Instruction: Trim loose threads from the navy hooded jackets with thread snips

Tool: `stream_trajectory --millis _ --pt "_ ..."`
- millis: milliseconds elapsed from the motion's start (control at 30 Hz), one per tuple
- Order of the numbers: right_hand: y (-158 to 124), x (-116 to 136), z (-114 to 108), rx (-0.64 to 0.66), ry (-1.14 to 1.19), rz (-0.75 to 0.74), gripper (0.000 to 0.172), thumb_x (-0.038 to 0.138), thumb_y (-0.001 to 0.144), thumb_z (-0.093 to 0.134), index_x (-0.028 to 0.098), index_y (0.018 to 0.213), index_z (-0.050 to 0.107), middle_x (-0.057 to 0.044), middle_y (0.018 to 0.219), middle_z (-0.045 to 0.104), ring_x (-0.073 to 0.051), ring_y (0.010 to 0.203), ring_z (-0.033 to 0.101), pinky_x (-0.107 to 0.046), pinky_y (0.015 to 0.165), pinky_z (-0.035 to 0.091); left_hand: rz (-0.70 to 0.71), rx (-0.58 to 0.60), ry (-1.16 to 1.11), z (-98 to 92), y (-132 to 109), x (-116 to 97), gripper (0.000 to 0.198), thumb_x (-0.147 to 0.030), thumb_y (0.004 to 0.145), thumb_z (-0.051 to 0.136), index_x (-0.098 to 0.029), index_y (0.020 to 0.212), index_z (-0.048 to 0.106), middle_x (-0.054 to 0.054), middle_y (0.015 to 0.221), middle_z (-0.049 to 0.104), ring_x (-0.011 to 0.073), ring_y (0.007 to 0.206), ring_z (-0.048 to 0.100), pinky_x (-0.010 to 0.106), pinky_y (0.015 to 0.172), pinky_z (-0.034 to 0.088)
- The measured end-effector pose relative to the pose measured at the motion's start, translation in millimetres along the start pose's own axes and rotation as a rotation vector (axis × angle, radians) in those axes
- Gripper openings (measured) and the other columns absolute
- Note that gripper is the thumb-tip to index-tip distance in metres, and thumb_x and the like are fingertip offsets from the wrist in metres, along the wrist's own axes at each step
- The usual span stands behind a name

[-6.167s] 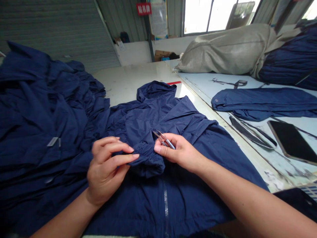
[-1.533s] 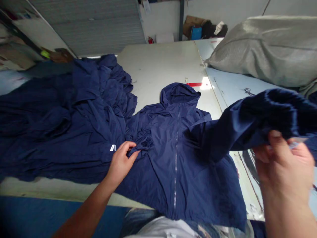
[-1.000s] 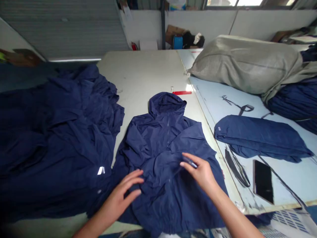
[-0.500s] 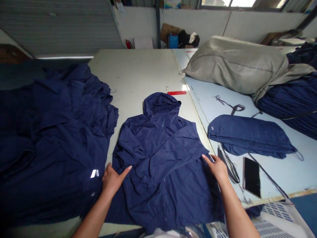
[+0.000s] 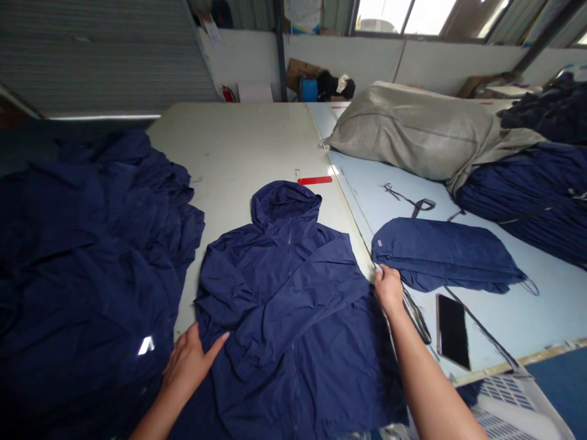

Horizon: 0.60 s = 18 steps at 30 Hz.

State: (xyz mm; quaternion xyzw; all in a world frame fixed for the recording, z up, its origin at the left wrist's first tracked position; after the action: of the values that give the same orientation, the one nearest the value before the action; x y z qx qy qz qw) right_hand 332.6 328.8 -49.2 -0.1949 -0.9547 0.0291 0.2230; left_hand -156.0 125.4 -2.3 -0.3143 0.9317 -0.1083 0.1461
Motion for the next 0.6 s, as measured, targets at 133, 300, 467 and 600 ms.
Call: stream_trajectory --millis 133,300,467,600 --pt "27 22 1 -0.041 0.034 -0.04 0.035 0.033 0.095 0.06 0.017 0.126 0.058 -0.01 0.128 0.059 -0.024 0.11 0.061 -0.046 0.092 0.054 -0.065 0.003 -0.013 2.3 4 3 0.082 -0.063 0.08 0.047 -0.001 0.133 0.041 0.031 0.124 0.06 0.0457 0.112 0.062 0.052 0.093 0.048" --pt "-14 12 0 0.018 0.128 -0.047 0.037 0.037 0.096 0.059 0.016 0.127 0.057 -0.011 0.129 0.06 -0.024 0.111 0.061 -0.047 0.094 0.052 -0.129 0.02 -0.063 3.2 5 11 0.086 -0.068 0.075 0.049 0.001 0.126 0.047 0.034 0.119 0.062 0.0465 0.112 0.062 0.053 0.092 0.05" --pt "-73 -12 6 0.181 0.222 0.036 0.058 0.058 0.09 0.052 0.009 0.118 0.064 -0.019 0.111 0.07 -0.031 0.106 0.067 -0.046 0.096 0.051 -0.133 0.11 -0.187 6.1 15 16 0.073 -0.069 0.069 0.054 -0.006 0.107 0.061 0.029 0.104 0.071 0.0457 0.102 0.068 0.052 0.085 0.055" --pt "-95 6 13 0.241 0.319 0.038 0.07 0.063 0.08 0.056 0.008 0.123 0.06 -0.022 0.119 0.068 -0.038 0.119 0.061 -0.051 0.103 0.045 -0.032 0.164 -0.329 11.7 19 0 0.042 -0.057 0.073 0.055 -0.02 0.091 0.065 0.015 0.097 0.077 0.0369 0.103 0.07 0.045 0.089 0.056"
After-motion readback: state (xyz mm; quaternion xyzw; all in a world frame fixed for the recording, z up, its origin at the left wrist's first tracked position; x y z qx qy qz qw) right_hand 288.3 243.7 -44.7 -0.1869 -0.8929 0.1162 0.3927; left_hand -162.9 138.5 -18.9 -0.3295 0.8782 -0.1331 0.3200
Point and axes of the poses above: each hand's wrist, its own y-axis towards the middle knuckle, its own z-axis out of the palm, x = y × z, the point moved 5 cm from there along y, towards the middle knuckle
